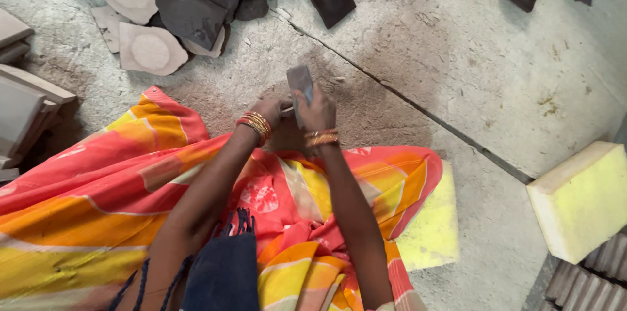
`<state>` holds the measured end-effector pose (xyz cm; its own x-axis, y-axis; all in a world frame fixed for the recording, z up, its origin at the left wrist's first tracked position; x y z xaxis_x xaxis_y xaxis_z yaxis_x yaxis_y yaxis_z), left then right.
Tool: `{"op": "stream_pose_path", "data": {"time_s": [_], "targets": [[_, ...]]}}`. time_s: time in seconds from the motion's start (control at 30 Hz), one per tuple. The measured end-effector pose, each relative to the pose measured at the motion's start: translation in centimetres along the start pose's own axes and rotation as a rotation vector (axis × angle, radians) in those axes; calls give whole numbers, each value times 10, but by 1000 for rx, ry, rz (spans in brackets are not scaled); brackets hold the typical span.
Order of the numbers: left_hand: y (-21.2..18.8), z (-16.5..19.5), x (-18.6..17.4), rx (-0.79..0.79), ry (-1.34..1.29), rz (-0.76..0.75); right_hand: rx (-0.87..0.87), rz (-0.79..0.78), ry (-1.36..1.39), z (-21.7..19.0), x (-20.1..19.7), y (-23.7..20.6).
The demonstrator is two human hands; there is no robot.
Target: The person sits on the floor and smooths the edges of clay tiles one at a time, rubbing each tile with a small abrasive stone and setting finished tiles onto a pile beside them.
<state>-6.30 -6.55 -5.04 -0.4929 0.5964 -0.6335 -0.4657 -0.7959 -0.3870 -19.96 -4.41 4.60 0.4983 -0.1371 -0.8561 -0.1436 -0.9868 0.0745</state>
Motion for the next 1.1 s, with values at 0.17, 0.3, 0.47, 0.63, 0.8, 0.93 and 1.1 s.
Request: {"op": "stream_pose_path", "data": {"time_s": [0.17,0.3,0.47,0.63,0.8,0.93,1.1], "targets": [[-7,1,-7,57,-217,-69,-53,70,129,-7,-6,-18],[1,-5,-9,72,-229,-45,-39,89,129,-6,-8,-45],[1,8,0,121,40,20,-57,82,101,4,-8,-3],[-6,6,-9,120,-176,-45,-75,158,127,-5,-16,-6],[-4,7,-13,194,-91,-35,50,114,66,-8,-14,-36],[-2,8,-11,127,-14,-4,88,136,28,5,-23,0],[-4,5,-16,36,-66,-14,153,150,115,20,-25,-1]]}}
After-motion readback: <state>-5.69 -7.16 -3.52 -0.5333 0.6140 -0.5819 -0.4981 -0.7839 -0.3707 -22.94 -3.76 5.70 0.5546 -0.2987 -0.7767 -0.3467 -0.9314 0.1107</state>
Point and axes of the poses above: each hand's wrist, its own y-axis towards the middle knuckle, its own x-axis out of the palm, z = x × y, the point moved 8 cm from there along y, towards the middle knuckle, and after that the axes turned 8 degrees about -x, right-handed, at the moved point
